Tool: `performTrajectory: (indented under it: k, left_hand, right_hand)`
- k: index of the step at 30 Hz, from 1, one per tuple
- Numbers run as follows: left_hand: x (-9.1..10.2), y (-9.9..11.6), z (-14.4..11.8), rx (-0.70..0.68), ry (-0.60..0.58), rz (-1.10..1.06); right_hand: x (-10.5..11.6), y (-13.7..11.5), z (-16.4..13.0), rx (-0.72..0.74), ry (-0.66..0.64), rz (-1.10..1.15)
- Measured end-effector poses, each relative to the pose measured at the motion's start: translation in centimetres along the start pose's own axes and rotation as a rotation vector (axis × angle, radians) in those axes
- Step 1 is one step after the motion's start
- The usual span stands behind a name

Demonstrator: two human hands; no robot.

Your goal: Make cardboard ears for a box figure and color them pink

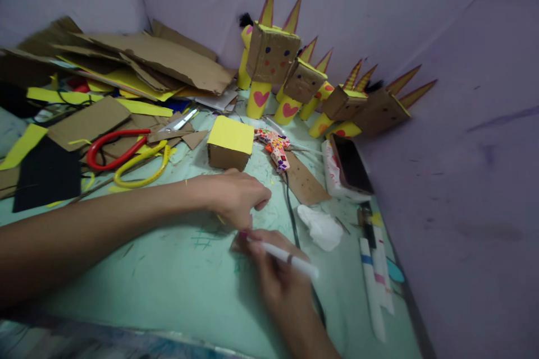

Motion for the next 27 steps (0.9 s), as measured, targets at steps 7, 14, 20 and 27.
performTrajectory:
  k: [7,14,20,27]
  left_hand:
    - [0.0,-0.1,-0.2,0.004,-0.008,-0.004]
    - [0.0,0.0,-0.1,0.009,-0.006,0.009]
    - [0.0,-0.1,-0.2,0.009,-0.002,0.002]
    - [-0.1,0.0,-0.1,0.003,-0.007,0.004]
  right_hand:
    - [-0.4,-0.3,0.0,-0.033,-0.047,0.123]
    - [-0.1,0.3,0.0,-0.013,-0.004,0.082]
    - [-0.5,-0.3,0.0,-0.021,-0.077,0.096]
    - [-0.2,-0.1,0.0,0.001,-0.039,0.093]
Point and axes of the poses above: each hand's wrist, its own z-axis towards the middle knuckle, its own x-axis out of the back of the hand, y = z × x, the point moved 7 cm from there along z, towards the middle knuckle, and after that the axes turned 15 degrees about -y, right-handed, at the moved point
